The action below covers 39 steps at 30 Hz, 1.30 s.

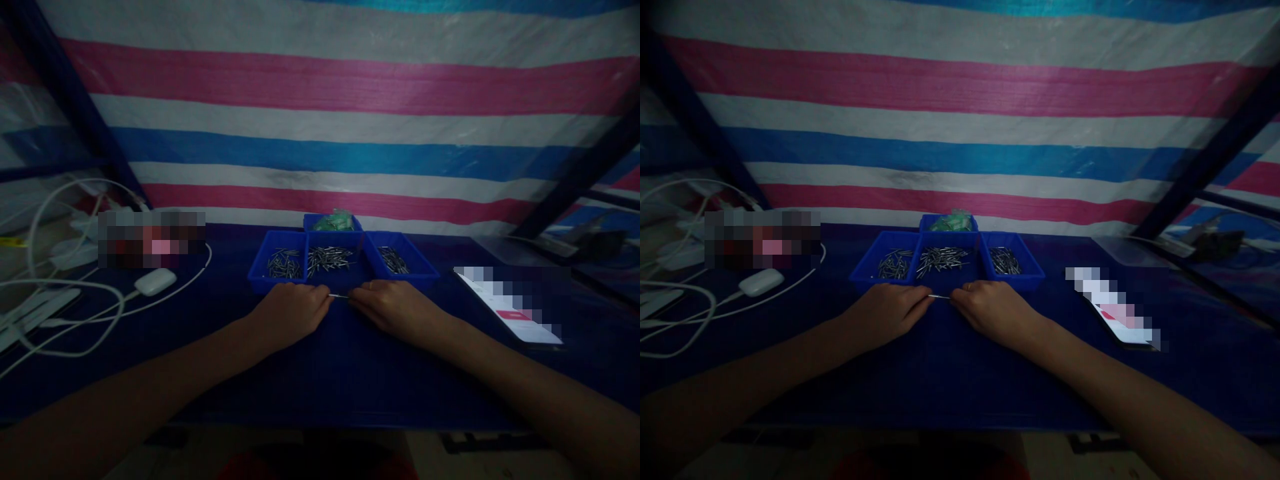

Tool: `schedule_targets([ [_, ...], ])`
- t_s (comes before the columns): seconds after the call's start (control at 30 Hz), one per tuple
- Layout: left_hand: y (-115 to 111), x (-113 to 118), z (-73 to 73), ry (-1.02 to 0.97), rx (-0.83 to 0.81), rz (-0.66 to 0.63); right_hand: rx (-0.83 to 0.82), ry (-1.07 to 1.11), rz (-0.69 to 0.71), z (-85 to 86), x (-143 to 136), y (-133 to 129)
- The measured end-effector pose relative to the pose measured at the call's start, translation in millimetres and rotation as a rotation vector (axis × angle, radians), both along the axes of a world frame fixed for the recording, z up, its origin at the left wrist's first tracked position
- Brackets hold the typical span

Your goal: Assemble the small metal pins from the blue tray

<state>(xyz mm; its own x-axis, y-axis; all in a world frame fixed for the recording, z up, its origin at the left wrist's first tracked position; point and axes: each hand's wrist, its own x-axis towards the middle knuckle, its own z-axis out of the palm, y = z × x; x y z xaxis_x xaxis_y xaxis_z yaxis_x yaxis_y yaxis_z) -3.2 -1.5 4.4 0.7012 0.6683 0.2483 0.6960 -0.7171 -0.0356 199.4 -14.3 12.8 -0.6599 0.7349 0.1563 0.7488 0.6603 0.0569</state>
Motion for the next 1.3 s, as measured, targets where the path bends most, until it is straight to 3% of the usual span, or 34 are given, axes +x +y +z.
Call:
schedule_targets([
  [0.43, 1.0, -2.9, -2.9, 0.007, 0.076, -0.032, 0.026, 0.016, -0.004, 1.0, -0.9, -1.1],
  [0.87, 1.3, -2.3, -2.0, 0.002, 0.039, -0.052, 0.034, 0.023, 0.007, 2.6, -2.2, -3.1],
  [1.3, -1.9, -3.8, 1.0, -0.158, 0.125, -0.268, -0.004, 0.049, 0.076, -0.6, -5.0, -5.3],
])
